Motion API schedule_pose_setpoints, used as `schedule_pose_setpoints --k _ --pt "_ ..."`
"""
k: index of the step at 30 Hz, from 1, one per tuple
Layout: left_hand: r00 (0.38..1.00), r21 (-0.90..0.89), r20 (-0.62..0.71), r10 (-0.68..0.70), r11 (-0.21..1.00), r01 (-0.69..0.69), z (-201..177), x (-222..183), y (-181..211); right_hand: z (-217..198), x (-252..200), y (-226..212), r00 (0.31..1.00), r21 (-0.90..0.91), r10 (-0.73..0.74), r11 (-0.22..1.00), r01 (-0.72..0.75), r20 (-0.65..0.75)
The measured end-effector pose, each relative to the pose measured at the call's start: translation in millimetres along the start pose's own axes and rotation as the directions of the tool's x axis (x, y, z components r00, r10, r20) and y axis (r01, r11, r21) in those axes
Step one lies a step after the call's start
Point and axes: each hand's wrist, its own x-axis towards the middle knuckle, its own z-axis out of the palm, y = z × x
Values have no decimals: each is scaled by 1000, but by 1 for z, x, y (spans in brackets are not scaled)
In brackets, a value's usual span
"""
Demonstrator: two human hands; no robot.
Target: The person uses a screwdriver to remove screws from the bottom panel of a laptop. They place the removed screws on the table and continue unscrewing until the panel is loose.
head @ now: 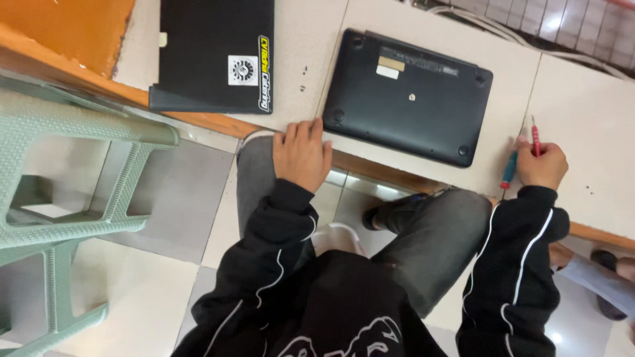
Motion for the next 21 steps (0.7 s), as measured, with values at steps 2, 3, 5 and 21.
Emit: schedule_pose_setpoints --k 2,3,5,21 --pt "1000 -26 -2 25 999 -25 5 -2 -4 -16 -6 -25 997 23 20 1000 -18 -80" --pt "999 -53 4 50 997 -50 8 -4 -5 -24 -10 -36 987 45 45 998 -38 -153" --pt "999 -124 -22 45 991 -48 5 -3 -7 -40 -27 -87 970 173 -170 964 201 -175" --pt "995 -243 67 70 969 -52 18 -11 -17 -79 -133 -350 478 -82 -786 488 869 393"
